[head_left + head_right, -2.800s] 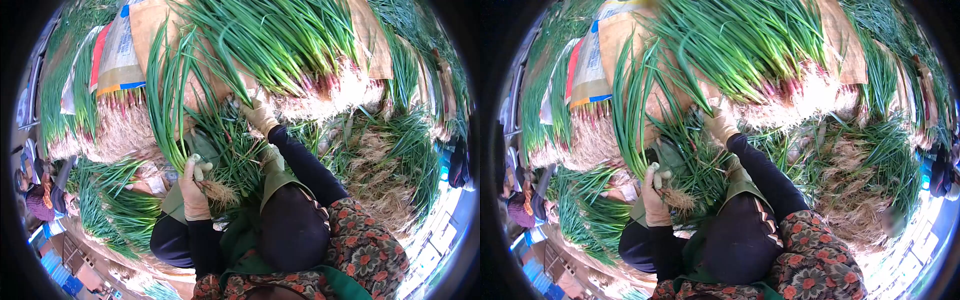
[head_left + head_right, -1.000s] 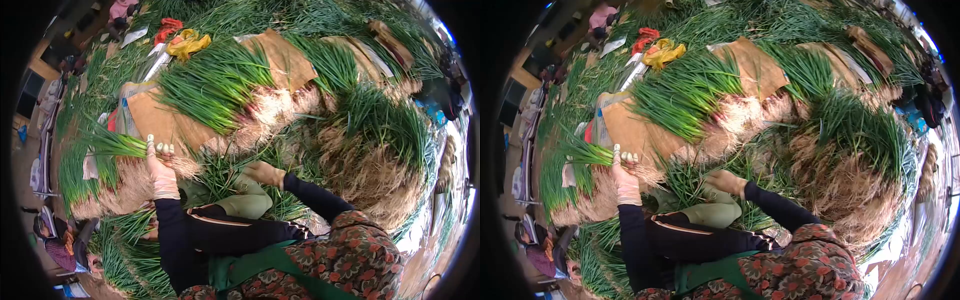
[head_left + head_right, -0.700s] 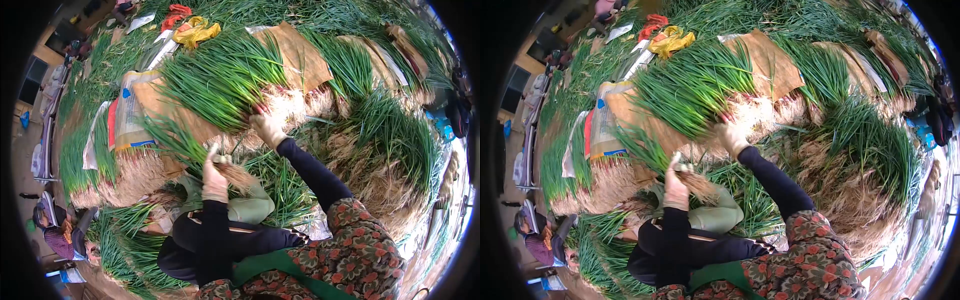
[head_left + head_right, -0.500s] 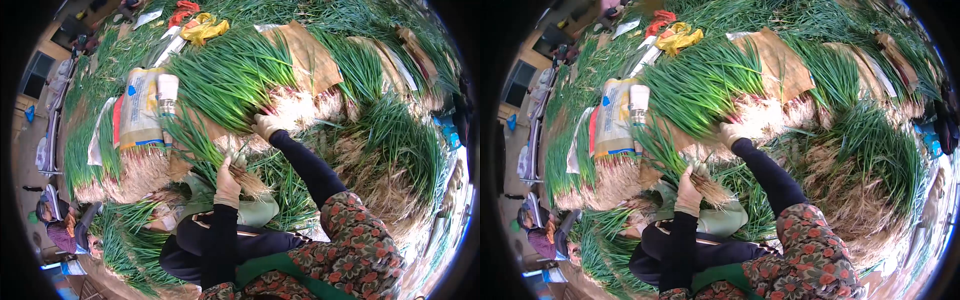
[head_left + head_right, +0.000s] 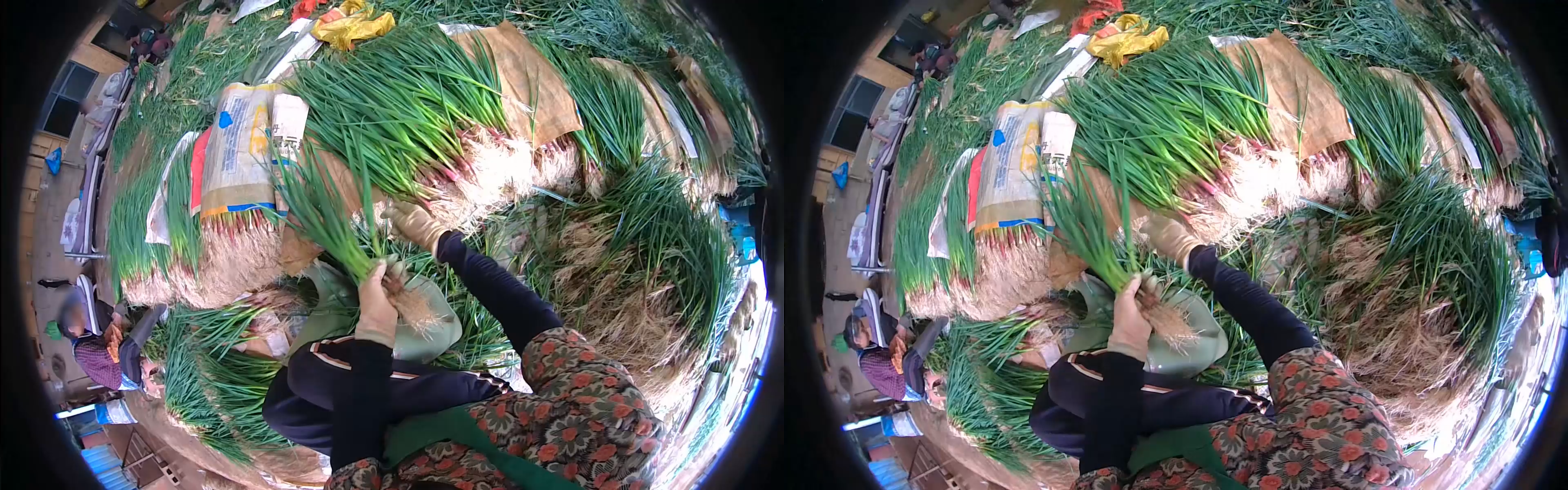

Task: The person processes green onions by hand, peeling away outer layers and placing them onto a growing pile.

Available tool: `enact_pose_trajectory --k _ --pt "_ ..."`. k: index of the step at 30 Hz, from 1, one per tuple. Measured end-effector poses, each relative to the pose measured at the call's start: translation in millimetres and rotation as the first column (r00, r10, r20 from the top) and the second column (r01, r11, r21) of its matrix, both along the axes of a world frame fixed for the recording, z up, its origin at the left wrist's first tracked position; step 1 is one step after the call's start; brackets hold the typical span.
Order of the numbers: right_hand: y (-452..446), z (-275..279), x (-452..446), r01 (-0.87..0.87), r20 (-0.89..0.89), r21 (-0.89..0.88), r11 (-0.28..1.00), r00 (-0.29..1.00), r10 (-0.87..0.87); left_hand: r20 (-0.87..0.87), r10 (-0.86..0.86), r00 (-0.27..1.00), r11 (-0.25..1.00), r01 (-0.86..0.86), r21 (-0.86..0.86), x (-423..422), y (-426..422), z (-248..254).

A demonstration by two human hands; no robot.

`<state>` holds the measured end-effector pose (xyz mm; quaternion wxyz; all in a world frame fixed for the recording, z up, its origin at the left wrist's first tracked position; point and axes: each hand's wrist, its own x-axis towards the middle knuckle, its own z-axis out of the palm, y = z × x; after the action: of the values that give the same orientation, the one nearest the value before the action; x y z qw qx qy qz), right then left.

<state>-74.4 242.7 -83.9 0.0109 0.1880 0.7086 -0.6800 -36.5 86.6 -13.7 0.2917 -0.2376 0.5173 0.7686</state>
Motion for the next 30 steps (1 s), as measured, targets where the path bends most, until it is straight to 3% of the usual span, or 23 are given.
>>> enact_pose_trajectory --k 1,2,3,5,7,8,9,11,12,13,14,15,17,18,19,21,23,24,25,26,27,29,30 --pt "-7 12 0 0.093 -0.130 0.398 0.913 0.991 -0.044 -0.041 0.012 0.999 1.000 -0.013 -0.006 4 -9 1" --pt "1 24 6 0.037 -0.031 0.553 0.832 0.999 -0.024 -0.107 0.043 0.993 0.998 -0.039 0.040 3 -20 -9" --pt "10 19 7 0.075 -0.041 0.655 0.752 0.997 -0.064 -0.067 0.175 0.982 0.984 -0.177 -0.021 4 -14 7" --pt "31 0 13 0.135 -0.077 0.825 0.550 0.989 -0.127 -0.023 0.245 0.969 0.969 -0.243 0.043 -5 -22 -3" --pt "38 -7 24 0.100 -0.064 0.892 0.441 0.993 -0.096 0.058 0.057 0.997 0.949 -0.072 0.307 -11 -36 -20" --pt "40 -7 28 0.074 -0.061 0.894 0.442 0.997 -0.044 0.075 -0.045 0.996 0.899 0.007 0.437 -14 -40 -28" --pt "40 -3 32 0.049 -0.058 0.895 0.443 0.998 0.008 0.108 -0.032 0.994 0.918 -0.014 0.397 -12 -32 -27" --pt "27 34 51 -0.056 -0.064 0.828 0.557 0.979 0.194 0.180 0.010 0.984 0.950 -0.066 0.306 -6 -9 -19" --pt "13 39 62 -0.155 0.002 0.774 0.614 0.970 0.243 0.174 -0.143 0.974 0.947 0.084 0.311 -8 -10 -15" --pt "-1 41 74 -0.250 0.061 0.709 0.660 0.954 0.295 0.181 -0.137 0.974 0.947 0.075 0.312 -8 -9 -18" --pt "-11 24 85 -0.303 -0.020 0.679 0.669 0.903 0.429 0.186 -0.131 0.974 0.947 0.067 0.314 -7 -6 -21" --pt "-15 35 90 -0.374 0.055 0.606 0.702 0.900 0.432 0.190 -0.127 0.974 0.947 0.062 0.316 -6 -7 -25" --pt "-10 19 90 -0.155 -0.031 0.510 0.846 0.980 0.199 0.166 -0.058 0.984 0.971 0.017 0.239 -3 -10 -31" --pt "-3 20 81 -0.133 0.013 0.398 0.908 0.990 0.140 0.175 -0.020 0.984 0.977 -0.017 0.212 -1 -8 -30" --pt "-3 8 70 -0.116 -0.083 0.189 0.975 0.988 0.134 0.182 0.015 0.983 0.982 -0.049 0.183 1 -8 -31" --pt "-22 -3 54 -0.110 -0.018 0.061 0.992 0.994 0.111 0.180 -0.052 0.982 0.991 0.029 0.131 0 -13 -47" --pt "-37 -23 40 -0.093 -0.194 0.247 0.964 0.970 0.144 0.149 -0.153 0.977 0.987 0.142 0.078 1 -21 -55" --pt "-43 -28 32 -0.065 -0.192 0.203 0.977 0.976 0.105 0.098 -0.135 0.986 0.979 0.118 0.166 2 -20 -48" --pt "-39 -33 33 -0.042 -0.058 -0.099 0.994 0.998 0.037 0.049 -0.114 0.992 0.962 0.098 0.254 4 -20 -40" --pt "-34 -38 33 0.100 0.106 -0.416 0.904 0.992 -0.060 0.002 -0.089 0.996 0.936 0.083 0.343 5 -18 -34" --pt "-30 -34 33 0.304 0.295 -0.608 0.734 0.944 -0.147 0.006 -0.101 0.995 0.920 0.091 0.381 8 -17 -30" --pt "-29 -28 37 0.246 0.330 -0.740 0.626 0.944 0.019 0.013 -0.132 0.991 0.883 0.112 0.455 11 -16 -26" --pt "-36 -24 47 0.051 0.109 -0.846 0.531 0.991 0.078 0.064 -0.133 0.989 0.926 0.101 0.365 10 -13 -26"
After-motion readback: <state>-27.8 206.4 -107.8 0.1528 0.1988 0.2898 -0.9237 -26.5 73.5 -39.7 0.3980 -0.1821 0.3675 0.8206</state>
